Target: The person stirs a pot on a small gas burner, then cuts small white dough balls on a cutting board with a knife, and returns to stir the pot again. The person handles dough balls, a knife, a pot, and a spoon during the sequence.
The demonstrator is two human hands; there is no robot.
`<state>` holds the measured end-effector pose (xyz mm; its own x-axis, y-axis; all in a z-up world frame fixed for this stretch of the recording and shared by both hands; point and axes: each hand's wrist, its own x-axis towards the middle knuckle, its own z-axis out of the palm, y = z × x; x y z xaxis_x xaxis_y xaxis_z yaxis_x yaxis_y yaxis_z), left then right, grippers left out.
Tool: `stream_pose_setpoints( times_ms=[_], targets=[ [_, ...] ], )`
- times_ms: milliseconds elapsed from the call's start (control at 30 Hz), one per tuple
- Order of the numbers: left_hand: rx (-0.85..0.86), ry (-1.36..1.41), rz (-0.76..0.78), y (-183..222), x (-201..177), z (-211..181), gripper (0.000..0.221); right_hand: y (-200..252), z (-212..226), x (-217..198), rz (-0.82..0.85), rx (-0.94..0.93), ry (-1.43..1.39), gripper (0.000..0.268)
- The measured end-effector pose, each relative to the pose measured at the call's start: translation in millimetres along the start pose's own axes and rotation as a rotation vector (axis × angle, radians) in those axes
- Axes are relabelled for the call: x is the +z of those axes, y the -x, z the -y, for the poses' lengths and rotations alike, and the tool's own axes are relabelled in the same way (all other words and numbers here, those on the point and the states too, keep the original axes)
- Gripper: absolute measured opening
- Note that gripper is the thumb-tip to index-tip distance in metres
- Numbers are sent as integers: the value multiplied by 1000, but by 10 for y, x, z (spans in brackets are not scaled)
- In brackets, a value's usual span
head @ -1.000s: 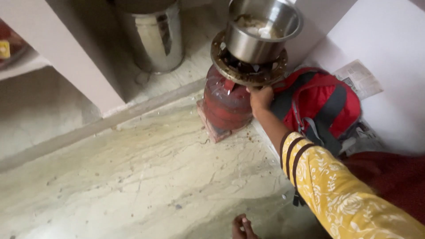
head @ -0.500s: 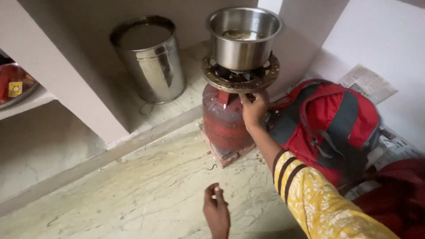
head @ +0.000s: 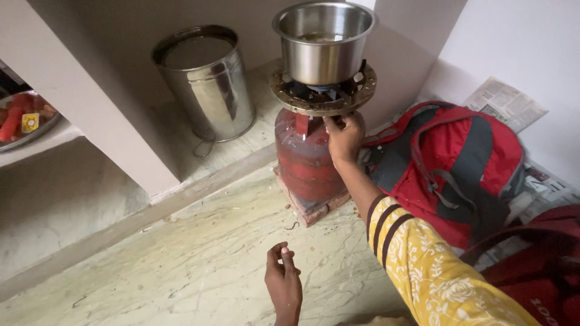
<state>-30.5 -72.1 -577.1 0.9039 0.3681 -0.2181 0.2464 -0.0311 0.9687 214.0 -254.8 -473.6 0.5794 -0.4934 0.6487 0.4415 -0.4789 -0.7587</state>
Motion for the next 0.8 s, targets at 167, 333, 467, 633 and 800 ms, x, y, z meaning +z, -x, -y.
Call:
stream_pose_setpoints(
  times_ms=[167, 333, 467, 633, 800],
  targets=[
    [19, -25, -4, 18, -11, -18, 33, 31, -43, 34, -8, 10, 14, 26],
    [29, -11, -13, 23, -19, -36, 32, 22, -250, 98, -5, 169, -100, 24],
    [4, -19, -29, 1, -32, -48, 32, 21, -265, 99, -97, -97, 77, 29],
    [-16, -24, -38, 19, -20, -84, 33, 16, -199, 85, -28, 178, 65, 34],
    [-26, -34, -35, -15, 16, -22, 34, 25, -177, 61, -25, 126, 64, 32]
  ],
)
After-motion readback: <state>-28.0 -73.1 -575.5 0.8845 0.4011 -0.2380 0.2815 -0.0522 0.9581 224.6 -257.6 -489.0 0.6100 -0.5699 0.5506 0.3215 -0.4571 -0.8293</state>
